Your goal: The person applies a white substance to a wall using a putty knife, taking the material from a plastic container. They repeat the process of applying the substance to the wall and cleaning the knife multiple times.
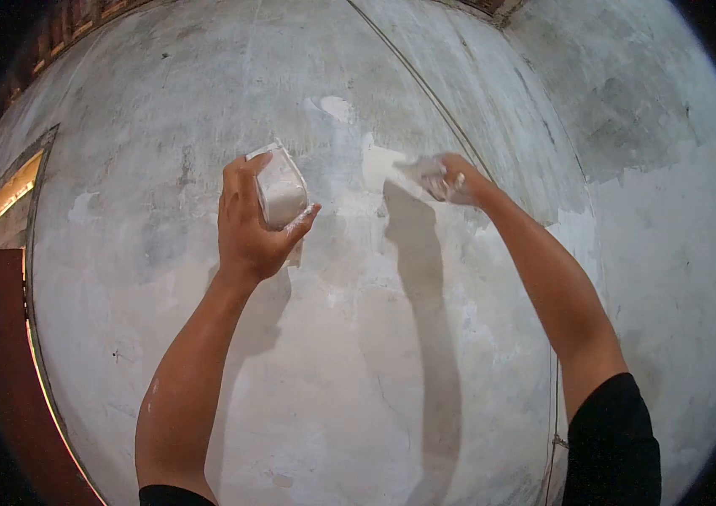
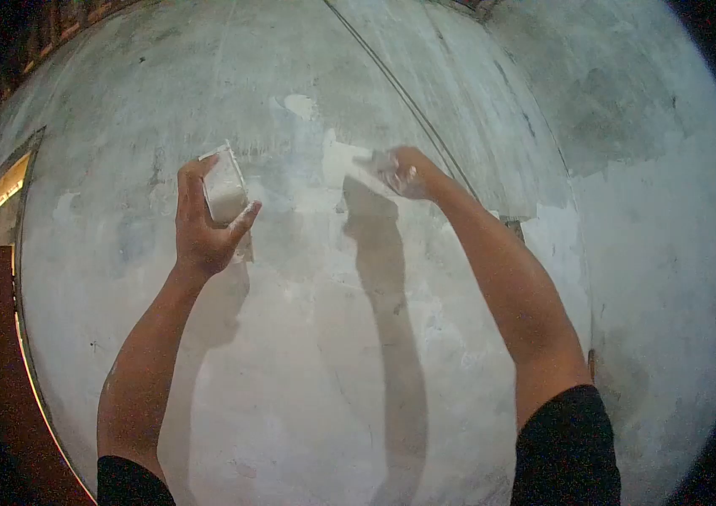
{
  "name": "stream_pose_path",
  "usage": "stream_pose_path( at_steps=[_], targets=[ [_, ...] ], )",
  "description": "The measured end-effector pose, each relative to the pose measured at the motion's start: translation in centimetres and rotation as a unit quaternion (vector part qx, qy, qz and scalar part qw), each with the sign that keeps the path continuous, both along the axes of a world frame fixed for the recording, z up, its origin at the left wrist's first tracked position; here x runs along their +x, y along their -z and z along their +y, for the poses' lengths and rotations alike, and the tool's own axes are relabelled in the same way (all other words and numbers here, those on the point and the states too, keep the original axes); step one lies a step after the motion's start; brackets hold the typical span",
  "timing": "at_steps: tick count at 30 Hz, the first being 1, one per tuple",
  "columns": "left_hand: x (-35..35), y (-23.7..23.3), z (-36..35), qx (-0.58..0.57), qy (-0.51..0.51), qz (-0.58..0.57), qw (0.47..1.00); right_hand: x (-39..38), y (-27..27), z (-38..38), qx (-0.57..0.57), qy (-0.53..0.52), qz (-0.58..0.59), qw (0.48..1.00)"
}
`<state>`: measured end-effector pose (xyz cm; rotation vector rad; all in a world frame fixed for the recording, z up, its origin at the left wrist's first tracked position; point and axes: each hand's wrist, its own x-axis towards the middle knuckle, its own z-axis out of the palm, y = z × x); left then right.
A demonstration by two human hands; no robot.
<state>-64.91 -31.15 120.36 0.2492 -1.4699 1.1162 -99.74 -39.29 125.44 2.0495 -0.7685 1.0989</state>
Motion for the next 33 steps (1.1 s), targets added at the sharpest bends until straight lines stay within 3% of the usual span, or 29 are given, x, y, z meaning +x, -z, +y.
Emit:
stream_pose_path(
  at_steps=[1,5,6,10,13,15,16,17,19,33],
  targets=[
    [-0.1,-0.1,-0.1,-0.006,-0.019,0.001,1.000,0.9,-0.3,0.7,0.013,0.012,-0.132,0.991],
    [-0.1,-0.3,-0.2,-0.042,-0.044,0.014,0.998,2.3,-4.2,-3.5,-0.027,0.041,-0.396,0.917],
    [-0.1,-0.2,-0.3,-0.035,-0.043,0.017,0.998,3.8,-4.1,-1.6,0.010,0.007,-0.465,0.885],
    [0.1,0.2,-0.4,-0.023,-0.030,0.008,0.999,6.2,-6.6,-1.4,0.073,0.005,-0.512,0.856],
    [0.2,0.0,-0.5,-0.016,-0.010,0.003,1.000,7.2,-6.8,-1.1,0.053,-0.006,-0.450,0.892],
    [0.2,-0.1,-0.6,-0.022,-0.004,0.000,1.000,8.7,-6.3,-1.0,-0.076,0.031,-0.343,0.936],
    [0.1,0.0,-0.6,-0.027,-0.004,-0.002,1.000,9.4,-6.4,-0.5,-0.066,0.139,-0.268,0.951],
    [0.1,0.1,-0.6,-0.030,-0.007,-0.004,1.000,9.8,-6.0,-0.1,-0.063,0.138,-0.269,0.951],
    [0.3,0.2,-0.8,-0.030,-0.004,-0.010,1.000,10.3,-4.9,0.1,-0.113,0.207,-0.142,0.961],
    [-0.1,0.0,-1.7,-0.051,0.041,0.007,0.998,4.8,1.7,1.8,-0.049,0.184,0.139,0.972]
  ],
)
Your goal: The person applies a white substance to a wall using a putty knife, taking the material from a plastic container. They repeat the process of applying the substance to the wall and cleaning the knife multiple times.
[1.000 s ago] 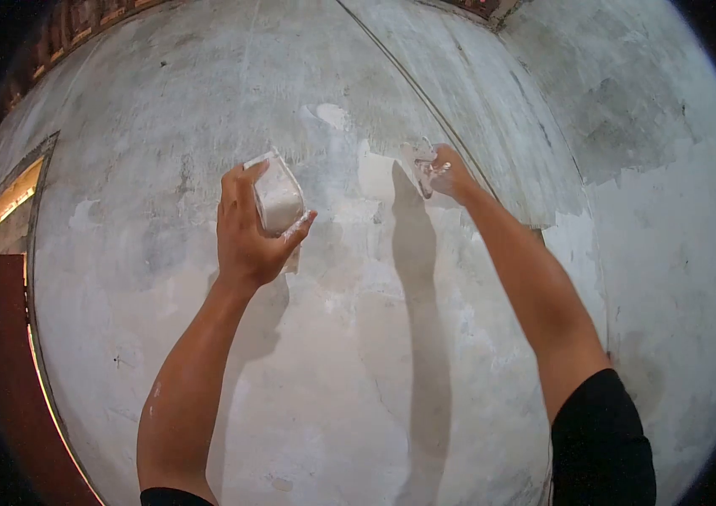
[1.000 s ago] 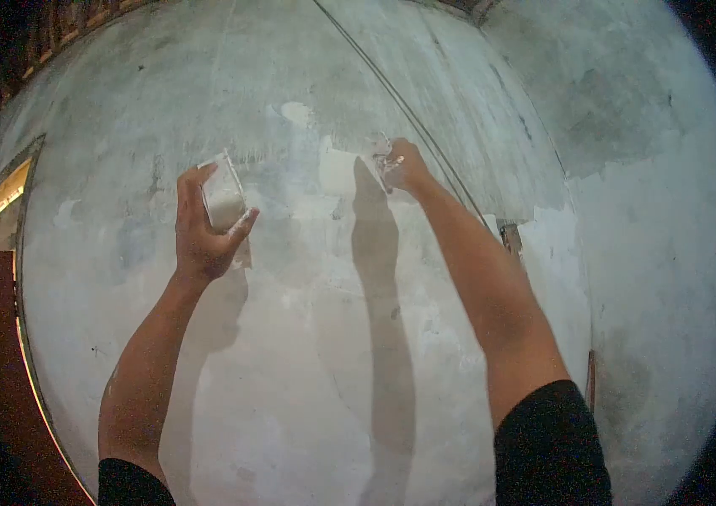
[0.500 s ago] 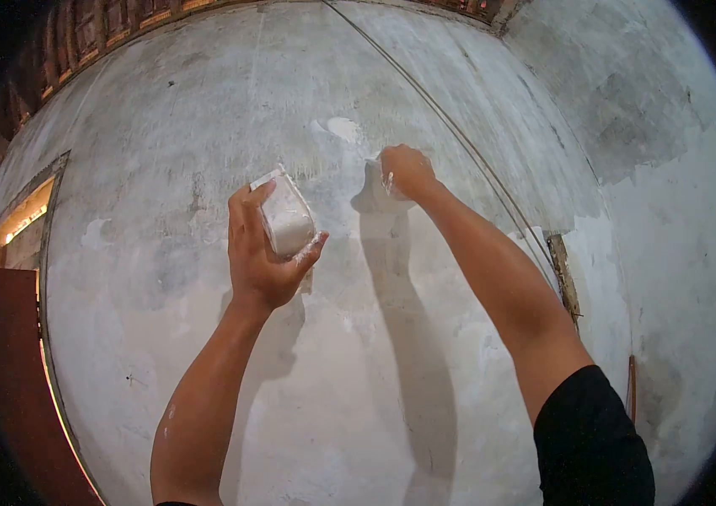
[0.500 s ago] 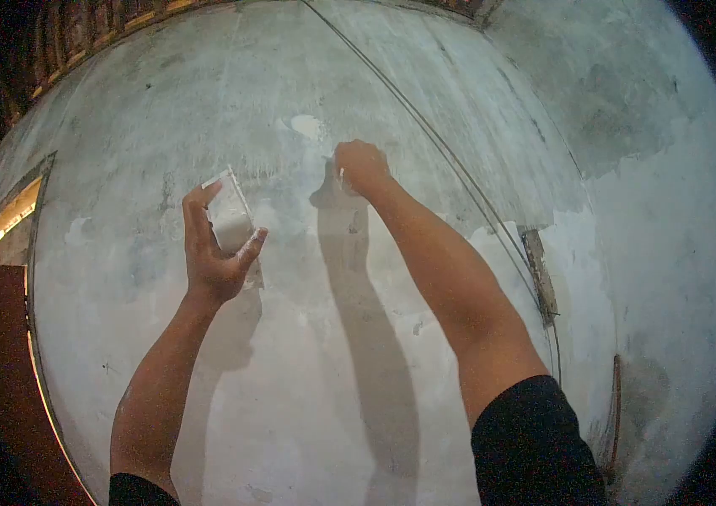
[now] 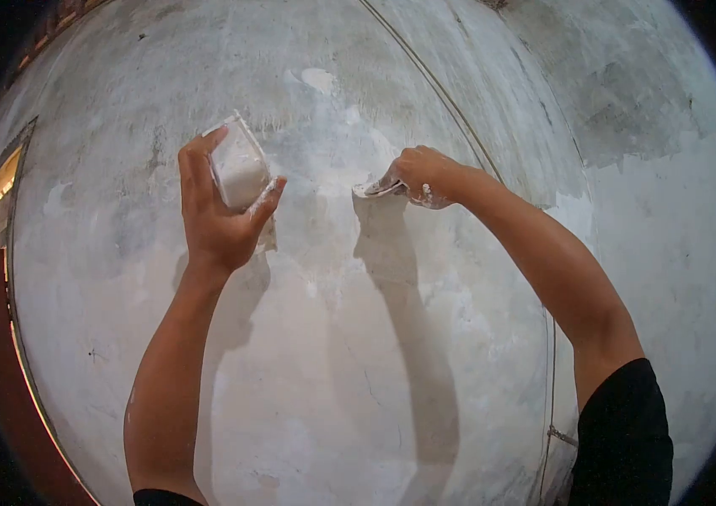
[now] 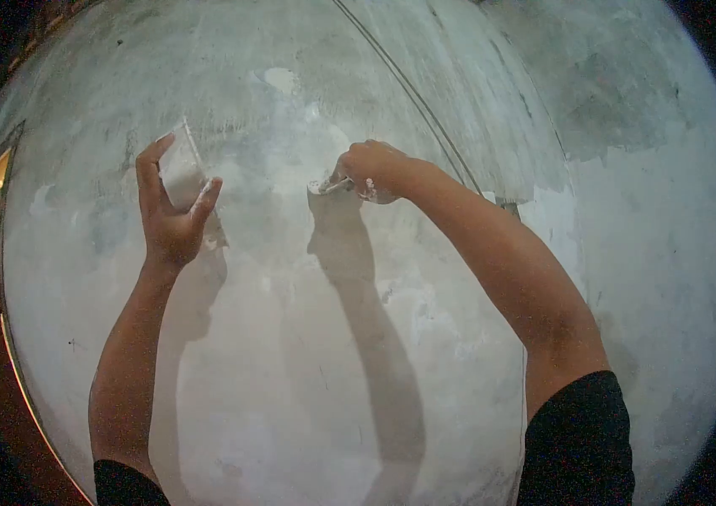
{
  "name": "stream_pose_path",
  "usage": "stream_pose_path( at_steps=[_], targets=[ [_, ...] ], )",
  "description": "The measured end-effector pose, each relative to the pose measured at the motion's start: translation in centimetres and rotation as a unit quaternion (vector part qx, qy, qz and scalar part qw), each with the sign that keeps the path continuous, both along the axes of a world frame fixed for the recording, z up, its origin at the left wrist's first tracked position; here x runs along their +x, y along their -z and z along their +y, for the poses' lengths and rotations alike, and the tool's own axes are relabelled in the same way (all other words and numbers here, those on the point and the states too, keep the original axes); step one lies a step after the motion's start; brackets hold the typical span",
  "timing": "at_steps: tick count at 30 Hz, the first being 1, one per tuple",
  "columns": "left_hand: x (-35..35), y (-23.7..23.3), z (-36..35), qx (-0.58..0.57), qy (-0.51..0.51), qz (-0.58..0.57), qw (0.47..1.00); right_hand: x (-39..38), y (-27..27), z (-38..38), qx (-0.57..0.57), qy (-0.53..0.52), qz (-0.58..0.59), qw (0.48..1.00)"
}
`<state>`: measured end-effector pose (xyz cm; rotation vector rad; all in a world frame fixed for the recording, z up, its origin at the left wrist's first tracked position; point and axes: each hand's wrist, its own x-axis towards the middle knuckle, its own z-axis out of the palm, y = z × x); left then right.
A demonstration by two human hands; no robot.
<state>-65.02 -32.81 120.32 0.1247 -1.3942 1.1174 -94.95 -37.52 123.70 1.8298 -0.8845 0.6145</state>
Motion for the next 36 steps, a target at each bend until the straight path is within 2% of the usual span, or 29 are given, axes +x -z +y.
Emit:
stream_pose_path(
  at_steps=[2,4,5,7,8,10,11,12,14,17,18,20,22,26,28,32,34,36],
  targets=[
    [-0.1,0.1,0.5,0.015,-0.021,0.004,1.000,-0.5,0.5,0.2,0.008,-0.014,0.028,0.999],
    [-0.1,0.0,1.0,0.028,-0.025,0.007,0.999,-1.1,-0.2,0.2,0.132,-0.074,-0.019,0.988],
    [0.0,-0.1,1.4,0.038,-0.026,0.008,0.999,-1.6,-0.4,0.1,0.131,-0.077,-0.018,0.988],
    [0.2,-0.1,2.4,0.020,-0.039,0.011,0.999,-2.9,-0.9,-1.0,0.091,-0.179,-0.176,0.964],
    [0.2,0.0,2.8,0.001,-0.049,0.013,0.999,-3.6,-1.3,-1.9,0.091,-0.184,-0.178,0.962],
    [0.6,-0.1,3.5,0.003,-0.073,0.004,0.997,-5.0,-3.0,-4.6,0.002,-0.193,-0.237,0.952],
    [0.7,-0.1,3.8,0.003,-0.092,-0.004,0.996,-5.9,-3.9,-5.9,-0.019,-0.145,-0.230,0.962],
    [0.5,0.1,4.1,0.000,-0.095,-0.004,0.995,-6.2,-4.5,-7.1,-0.021,-0.149,-0.231,0.961],
    [0.7,0.3,4.8,0.048,-0.118,-0.018,0.992,-6.2,-5.0,-8.7,-0.062,-0.104,-0.327,0.937],
    [0.7,0.5,4.8,0.048,-0.125,-0.018,0.991,-3.2,-3.7,-6.2,-0.108,-0.114,-0.359,0.920],
    [0.6,0.5,4.8,0.051,-0.127,-0.019,0.990,-2.0,-3.2,-5.5,-0.105,-0.114,-0.360,0.920],
    [0.4,0.5,4.8,0.048,-0.099,-0.035,0.993,0.2,-1.7,-4.6,-0.072,-0.075,-0.256,0.961],
    [0.1,0.8,4.8,0.049,-0.088,-0.029,0.995,1.4,1.0,-4.0,-0.043,-0.100,-0.164,0.980],
    [-0.4,1.4,5.0,0.036,-0.068,-0.020,0.997,2.6,6.3,-0.1,0.081,-0.028,-0.150,0.985],
    [-0.8,1.7,5.3,0.055,-0.080,-0.008,0.995,1.4,7.7,-0.1,0.150,-0.050,-0.049,0.986],
    [-2.1,2.2,6.7,0.083,-0.035,-0.011,0.996,-1.1,10.7,1.7,0.227,-0.039,-0.024,0.973],
    [-2.8,3.0,6.9,0.099,-0.008,-0.012,0.995,-2.7,12.1,2.1,0.235,-0.180,-0.124,0.947],
    [-3.3,4.1,6.7,0.129,0.021,-0.030,0.991,-4.2,13.7,3.4,0.230,-0.206,-0.147,0.940]
  ],
)
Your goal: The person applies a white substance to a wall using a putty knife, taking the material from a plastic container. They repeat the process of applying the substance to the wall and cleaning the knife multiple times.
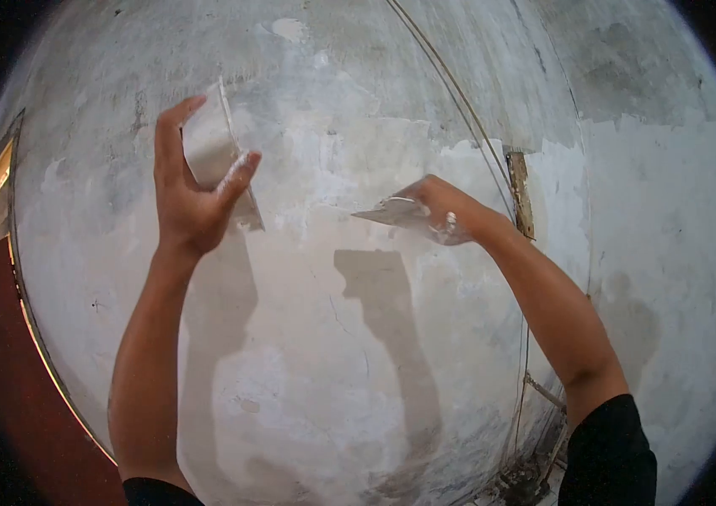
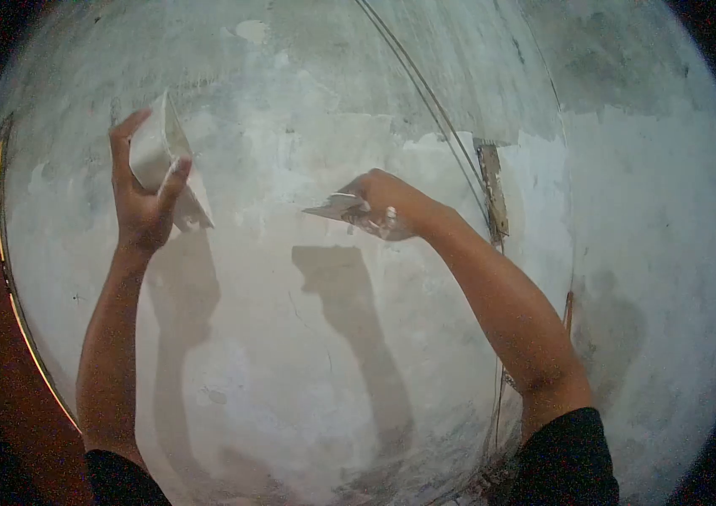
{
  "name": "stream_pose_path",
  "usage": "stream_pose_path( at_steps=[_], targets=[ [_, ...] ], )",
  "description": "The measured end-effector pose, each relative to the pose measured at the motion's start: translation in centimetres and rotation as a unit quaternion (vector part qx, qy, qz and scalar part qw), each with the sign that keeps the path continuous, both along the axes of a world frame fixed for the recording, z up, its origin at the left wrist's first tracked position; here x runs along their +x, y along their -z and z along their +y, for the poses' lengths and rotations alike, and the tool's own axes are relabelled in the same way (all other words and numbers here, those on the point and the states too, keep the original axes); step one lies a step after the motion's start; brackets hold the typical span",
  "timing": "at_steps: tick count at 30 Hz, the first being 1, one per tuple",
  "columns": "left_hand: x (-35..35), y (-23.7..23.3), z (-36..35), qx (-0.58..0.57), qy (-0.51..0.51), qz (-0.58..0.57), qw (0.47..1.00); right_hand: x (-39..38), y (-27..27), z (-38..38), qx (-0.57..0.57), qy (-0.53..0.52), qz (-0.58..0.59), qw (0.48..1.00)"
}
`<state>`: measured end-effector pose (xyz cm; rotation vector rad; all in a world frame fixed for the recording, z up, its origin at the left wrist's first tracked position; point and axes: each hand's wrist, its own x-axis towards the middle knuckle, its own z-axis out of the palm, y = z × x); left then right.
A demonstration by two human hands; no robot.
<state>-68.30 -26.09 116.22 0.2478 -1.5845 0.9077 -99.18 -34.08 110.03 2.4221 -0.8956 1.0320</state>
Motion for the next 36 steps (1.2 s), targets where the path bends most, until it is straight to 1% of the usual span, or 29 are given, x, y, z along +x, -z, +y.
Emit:
stream_pose_path(
  at_steps=[1,2,4,5,6,7,8,9,10,11,12,13,14,16,17,18,19,21,22,23,24,26,27,29,30,32,33,35,36],
  targets=[
    [-0.2,0.8,-0.4,0.001,-0.002,-0.003,1.000,-0.6,0.8,0.9,-0.006,-0.018,-0.025,1.000],
    [-0.5,1.8,-0.9,0.028,-0.004,-0.012,1.000,-1.1,1.8,1.7,-0.005,-0.020,-0.028,0.999],
    [-1.3,4.0,-0.8,0.067,-0.010,-0.029,0.997,-2.2,4.1,2.8,0.020,-0.035,-0.085,0.996],
    [-1.6,5.3,-1.0,0.096,0.012,-0.024,0.995,-2.7,5.7,2.9,0.109,-0.084,-0.172,0.975],
    [-2.0,6.8,-1.1,0.128,0.033,-0.018,0.991,-3.1,7.6,2.2,0.118,-0.084,-0.172,0.974],
    [-2.9,8.6,-0.8,0.165,0.150,-0.002,0.975,-3.2,9.7,1.3,0.167,-0.190,-0.295,0.921],
    [-3.2,10.5,-0.4,0.182,0.146,0.004,0.972,-3.2,12.2,0.9,0.214,-0.285,-0.411,0.839],
    [-3.4,12.4,-0.1,0.221,0.220,0.038,0.949,-2.8,14.6,1.6,0.211,-0.335,-0.457,0.796],
    [-3.4,14.2,0.2,0.255,0.292,0.074,0.919,-2.2,17.1,2.0,0.225,-0.330,-0.460,0.793],
    [-3.1,16.2,0.3,0.269,0.307,0.090,0.908,-1.6,19.7,2.0,0.244,-0.404,-0.557,0.684],
    [-3.0,18.3,0.8,0.299,0.330,0.121,0.887,-1.0,22.1,2.4,0.252,-0.465,-0.642,0.556],
    [-2.8,20.6,1.4,0.329,0.351,0.150,0.864,-0.4,24.0,3.4,0.232,-0.439,-0.620,0.607],
    [-2.2,23.7,1.5,0.367,0.391,0.198,0.821,0.2,26.3,4.2,0.238,-0.431,-0.628,0.602],
    [-1.1,30.2,2.0,0.409,0.474,0.287,0.725,1.8,30.8,5.3,0.227,-0.475,-0.678,0.513],
    [-0.6,33.2,2.8,0.413,0.516,0.329,0.674,2.8,32.6,6.1,0.238,-0.411,-0.737,0.481],
    [-0.1,36.1,3.5,0.424,0.513,0.333,0.668,3.8,34.9,6.8,0.242,-0.401,-0.744,0.477],
    [0.2,38.8,4.3,0.426,0.430,0.324,0.727,4.9,37.3,7.6,0.248,-0.421,-0.737,0.467],
    [0.5,41.2,6.5,0.431,0.339,0.315,0.774,7.2,39.5,10.4,0.261,-0.434,-0.733,0.454],
    [0.8,42.1,7.8,0.480,0.416,0.378,0.673,8.6,40.3,12.0,0.307,-0.399,-0.762,0.407],
    [1.2,42.9,9.0,0.516,0.483,0.436,0.558,9.8,40.9,13.3,0.352,-0.362,-0.787,0.355],
    [1.6,43.7,10.0,0.520,0.475,0.444,0.554,10.6,42.0,14.1,0.360,-0.354,-0.789,0.349],
    [2.2,45.1,11.2,0.547,0.453,0.488,0.508,11.5,44.3,15.4,0.438,-0.247,-0.782,0.368],
    [2.6,46.1,11.7,0.552,0.446,0.498,0.499,11.9,44.6,16.8,0.446,-0.234,-0.784,0.363],
    [3.2,47.9,12.5,0.551,0.448,0.483,0.513,12.6,44.1,19.5,0.436,-0.277,-0.738,0.434],
    [3.4,48.8,12.9,0.557,0.444,0.489,0.504,12.5,45.0,20.4,0.441,-0.266,-0.741,0.431],
    [3.6,49.7,13.8,0.564,0.432,0.506,0.490,11.8,46.3,22.1,0.450,-0.212,-0.694,0.521],
    [3.5,49.9,14.1,0.570,0.428,0.511,0.480,12.0,46.5,22.8,0.455,-0.200,-0.696,0.518],
    [3.1,50.1,14.4,0.568,0.428,0.525,0.467,12.2,46.6,23.6,0.407,-0.244,-0.724,0.501],
    [2.9,50.1,14.5,0.573,0.428,0.528,0.459,12.2,46.3,23.9,0.408,-0.235,-0.726,0.502]
  ],
)
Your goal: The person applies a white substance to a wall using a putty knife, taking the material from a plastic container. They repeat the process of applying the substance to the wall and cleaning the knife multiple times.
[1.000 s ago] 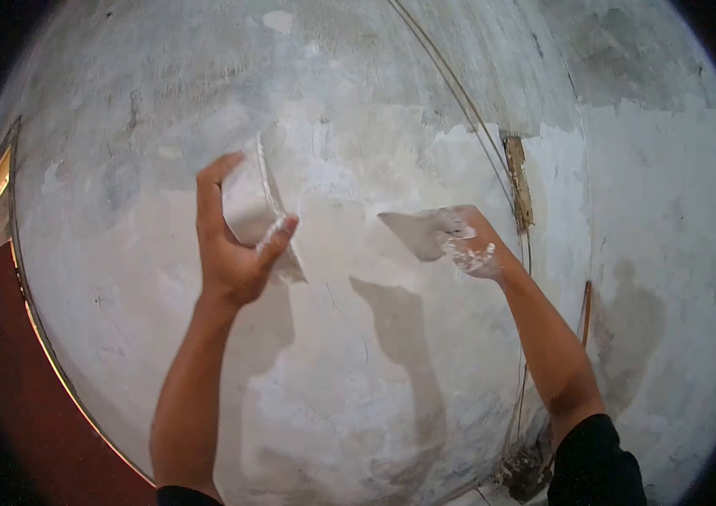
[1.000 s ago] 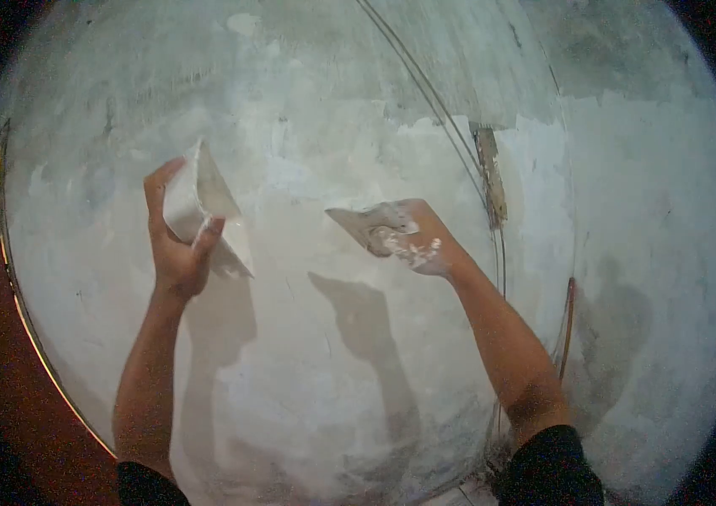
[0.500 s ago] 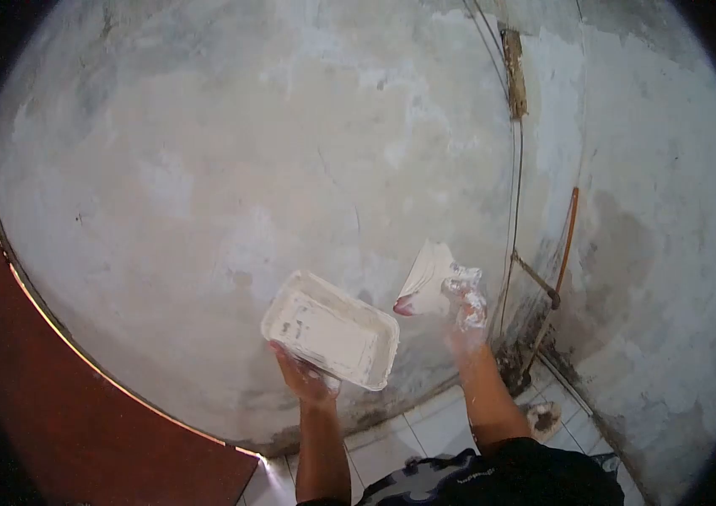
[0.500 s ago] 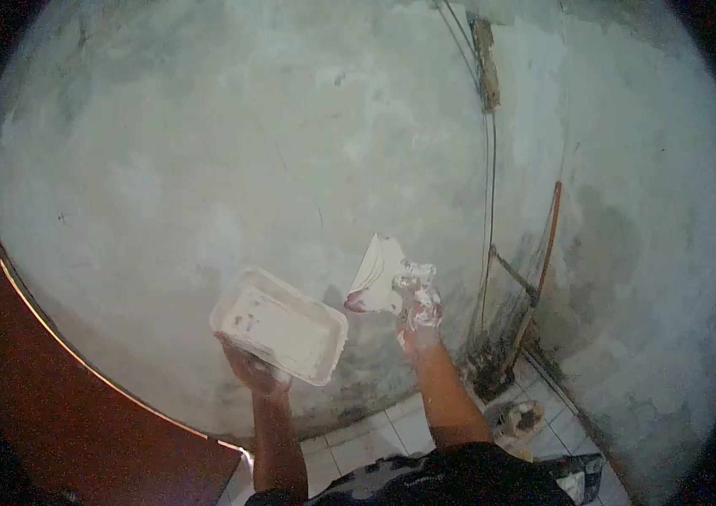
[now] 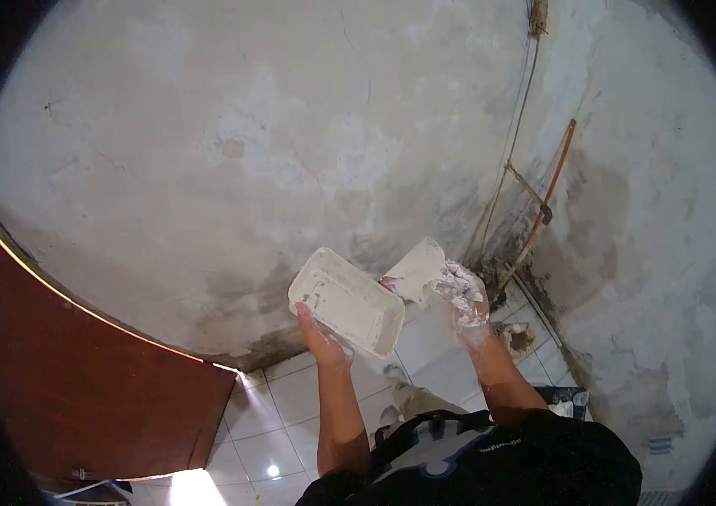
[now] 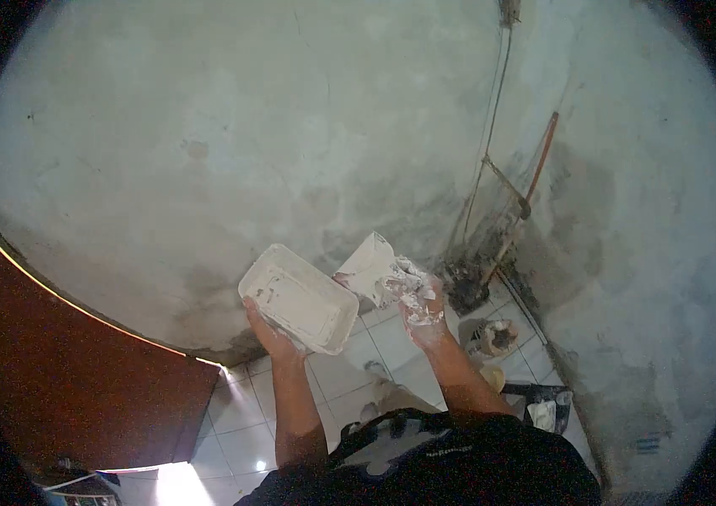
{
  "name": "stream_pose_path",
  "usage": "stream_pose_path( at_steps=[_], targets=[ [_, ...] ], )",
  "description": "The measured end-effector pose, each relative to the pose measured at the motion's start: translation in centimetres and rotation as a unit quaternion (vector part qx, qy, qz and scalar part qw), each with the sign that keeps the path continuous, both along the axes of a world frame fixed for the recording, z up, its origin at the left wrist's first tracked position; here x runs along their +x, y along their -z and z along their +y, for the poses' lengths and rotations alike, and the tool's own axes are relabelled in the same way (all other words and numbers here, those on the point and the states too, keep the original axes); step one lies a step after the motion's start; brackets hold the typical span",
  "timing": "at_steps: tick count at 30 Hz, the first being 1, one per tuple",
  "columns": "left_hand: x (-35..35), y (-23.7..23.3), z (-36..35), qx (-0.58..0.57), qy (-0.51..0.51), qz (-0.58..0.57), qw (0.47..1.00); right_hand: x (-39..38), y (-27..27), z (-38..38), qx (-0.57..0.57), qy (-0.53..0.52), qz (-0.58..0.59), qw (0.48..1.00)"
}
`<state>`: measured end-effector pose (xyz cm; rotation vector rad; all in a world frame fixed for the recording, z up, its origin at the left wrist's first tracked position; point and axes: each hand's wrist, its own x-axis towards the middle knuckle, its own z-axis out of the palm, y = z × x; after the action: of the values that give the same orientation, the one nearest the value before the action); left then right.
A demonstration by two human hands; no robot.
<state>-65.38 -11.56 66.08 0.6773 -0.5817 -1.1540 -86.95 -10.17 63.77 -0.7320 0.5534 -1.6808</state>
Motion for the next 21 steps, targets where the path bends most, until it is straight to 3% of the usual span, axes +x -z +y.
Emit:
stream_pose_path(
  at_steps=[2,6,11,15,17,20,21],
  targets=[
    [-0.4,-0.2,0.2,-0.005,0.015,0.014,1.000,0.0,-1.2,0.5,-0.037,-0.016,0.060,0.997],
    [-0.3,0.5,-0.7,-0.002,0.030,0.034,0.999,0.0,-0.1,1.2,0.009,0.022,0.126,0.992],
    [0.0,0.6,-1.1,-0.023,0.051,-0.012,0.998,1.9,-3.3,1.5,-0.043,0.071,0.270,0.959],
    [-0.5,0.3,-0.4,-0.045,0.058,-0.012,0.997,1.1,-3.8,2.8,-0.028,0.032,0.329,0.943],
    [-0.7,-0.2,-0.2,-0.012,0.045,0.001,0.999,0.8,-3.5,2.8,-0.116,0.037,0.400,0.909],
    [-0.5,0.4,-0.5,-0.026,0.042,-0.016,0.999,0.6,-3.3,3.1,-0.134,-0.003,0.464,0.876],
    [-0.5,0.3,-0.4,-0.027,0.042,-0.016,0.999,1.0,-2.5,3.1,-0.131,-0.013,0.433,0.892]
  ],
)
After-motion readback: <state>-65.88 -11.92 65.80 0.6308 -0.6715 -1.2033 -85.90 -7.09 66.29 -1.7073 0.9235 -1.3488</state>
